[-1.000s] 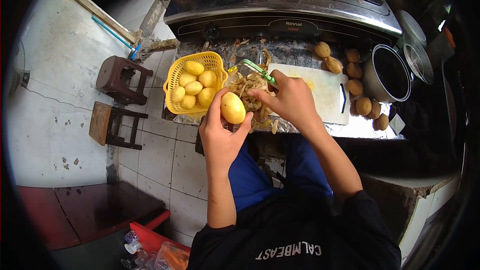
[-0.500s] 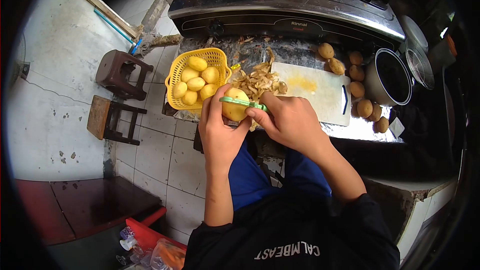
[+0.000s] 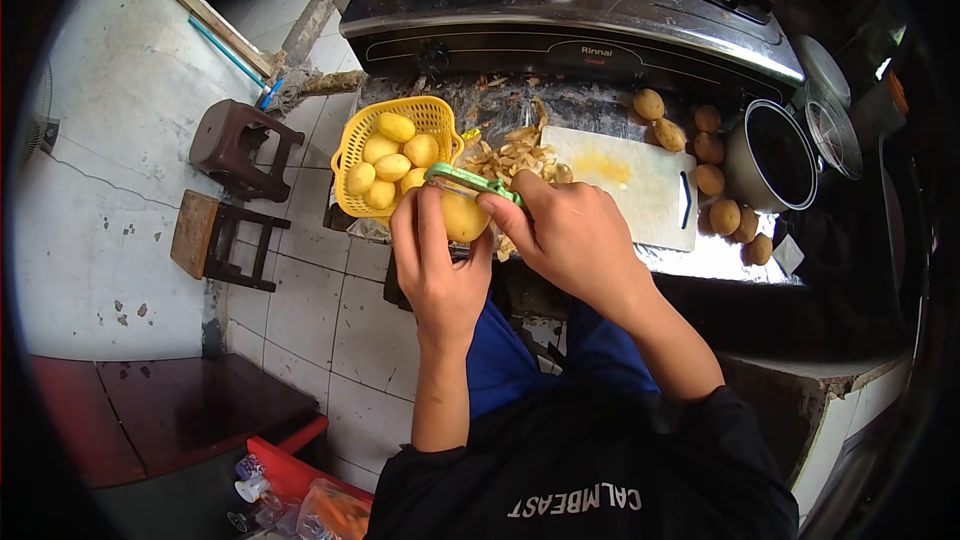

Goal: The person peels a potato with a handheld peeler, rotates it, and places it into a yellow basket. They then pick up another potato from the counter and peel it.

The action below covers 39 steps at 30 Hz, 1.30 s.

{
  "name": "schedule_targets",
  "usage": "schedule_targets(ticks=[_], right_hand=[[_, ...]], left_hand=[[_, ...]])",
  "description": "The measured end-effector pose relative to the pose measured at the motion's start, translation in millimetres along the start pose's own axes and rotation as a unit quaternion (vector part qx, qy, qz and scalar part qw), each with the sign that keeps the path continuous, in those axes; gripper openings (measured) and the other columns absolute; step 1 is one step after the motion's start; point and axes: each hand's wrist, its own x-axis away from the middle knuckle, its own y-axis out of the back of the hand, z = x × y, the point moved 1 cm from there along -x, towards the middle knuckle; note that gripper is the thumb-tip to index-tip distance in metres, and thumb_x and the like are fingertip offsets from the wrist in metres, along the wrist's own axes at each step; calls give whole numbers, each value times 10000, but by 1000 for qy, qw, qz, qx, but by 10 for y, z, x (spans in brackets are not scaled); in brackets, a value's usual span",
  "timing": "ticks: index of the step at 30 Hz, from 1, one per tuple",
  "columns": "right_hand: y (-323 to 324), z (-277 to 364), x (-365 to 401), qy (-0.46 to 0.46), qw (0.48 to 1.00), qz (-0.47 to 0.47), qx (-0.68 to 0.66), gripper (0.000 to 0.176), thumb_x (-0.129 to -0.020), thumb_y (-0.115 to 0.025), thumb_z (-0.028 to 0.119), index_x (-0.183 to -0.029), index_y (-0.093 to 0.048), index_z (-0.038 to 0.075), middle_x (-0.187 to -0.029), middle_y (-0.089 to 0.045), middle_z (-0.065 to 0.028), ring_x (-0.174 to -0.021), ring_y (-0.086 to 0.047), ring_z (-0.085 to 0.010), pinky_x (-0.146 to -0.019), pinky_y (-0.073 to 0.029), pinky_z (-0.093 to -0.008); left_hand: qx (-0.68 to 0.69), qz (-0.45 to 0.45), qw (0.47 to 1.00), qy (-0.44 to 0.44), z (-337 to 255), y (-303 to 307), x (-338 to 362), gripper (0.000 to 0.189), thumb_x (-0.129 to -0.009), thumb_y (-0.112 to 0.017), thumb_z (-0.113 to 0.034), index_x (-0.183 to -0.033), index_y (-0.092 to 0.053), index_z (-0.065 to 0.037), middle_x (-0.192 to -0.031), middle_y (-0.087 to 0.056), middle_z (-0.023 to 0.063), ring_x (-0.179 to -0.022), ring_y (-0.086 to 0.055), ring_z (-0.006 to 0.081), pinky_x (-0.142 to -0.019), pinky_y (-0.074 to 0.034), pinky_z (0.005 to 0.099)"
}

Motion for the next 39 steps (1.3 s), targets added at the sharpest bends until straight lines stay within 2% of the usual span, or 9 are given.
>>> schedule_targets(ticks=[13, 19, 21, 26, 29, 33, 36, 38, 39], right_hand=[[-85, -71, -275, -48, 990, 5, -132, 493, -947, -574, 416, -657, -602, 19, -488, -546, -169, -465, -585, -367, -473, -488, -430], [-157, -304, -368, -137, 976, 40, -161, 513, -926, -598, 442, -698, -634, -16, -529, -577, -187, -523, -615, -377, -527, -487, -444], [-354, -536, -408, -153, 979, 37, -133, 472, -921, -630, 417, -856, -681, -48, -533, -572, -186, -468, -587, -295, -512, -459, -399], [-419, -744, -395, -181, 973, 80, -116, 508, -731, -817, 425, -932, -683, -22, -688, -660, -183, -620, -661, -295, -618, -508, -388], [-367, -746, -350, -178, 973, 67, -130, 523, -744, -792, 438, -944, -671, -30, -693, -665, -211, -704, -685, -379, -651, -534, -427], [-378, -830, -304, -130, 978, 19, -165, 511, -762, -783, 419, -974, -675, -34, -692, -664, -204, -685, -676, -382, -641, -530, -410], [-286, -698, -271, -204, 956, 103, -184, 535, -780, -772, 424, -1042, -667, -31, -668, -648, -193, -645, -669, -338, -637, -521, -378], [-324, -592, -156, -158, 920, 76, -351, 486, -820, -776, 383, -1024, -649, -40, -652, -600, -76, -586, -486, -87, -523, -414, -293], [-279, -500, -123, -158, 920, 75, -350, 486, -820, -776, 383, -1024, -649, -40, -652, -600, -76, -586, -486, -87, -523, -414, -293]], left_hand=[[7, -50, 993, -105, 38, -22, -1, 568, -688, -775, 61, -1222, -580, 38, -1137, -580, 212, -992, -630, 366, -833, -542, 417], [-9, -79, 996, -45, 92, -35, -69, 622, -657, -785, 53, -1240, -573, 9, -1131, -583, 176, -1008, -623, 342, -824, -545, 408], [15, -56, 998, -27, 97, -65, -83, 600, -669, -782, 39, -1233, -580, -2, -1133, -576, 172, -1015, -619, 349, -824, -540, 417], [35, -36, 998, 31, 156, -118, -61, 581, -703, -793, 11, -1239, -570, -3, -1149, -569, 162, -1026, -620, 323, -841, -541, 395], [73, -37, 996, 42, 253, -174, -7, 589, -710, -807, -14, -1239, -548, 3, -1117, -576, 173, -1000, -623, 345, -775, -545, 390], [227, -30, 965, 125, 246, -231, 48, 610, -710, -815, -22, -1251, -535, 3, -1158, -553, 173, -1027, -622, 317, -814, -558, 367], [214, -14, 968, 132, 83, -155, -12, 599, -713, -815, -16, -1248, -548, 3, -1172, -555, 155, -1055, -611, 289, -845, -550, 356], [98, 7, 993, 70, 33, -109, -45, 606, -690, -816, -12, -1246, -575, -16, -1178, -559, 135, -1053, -602, 289, -839, -533, 374], [98, 7, 993, 70, 32, -108, -35, 606, -690, -816, -12, -1246, -575, -16, -1178, -559, 135, -1053, -602, 289, -839, -533, 374]])
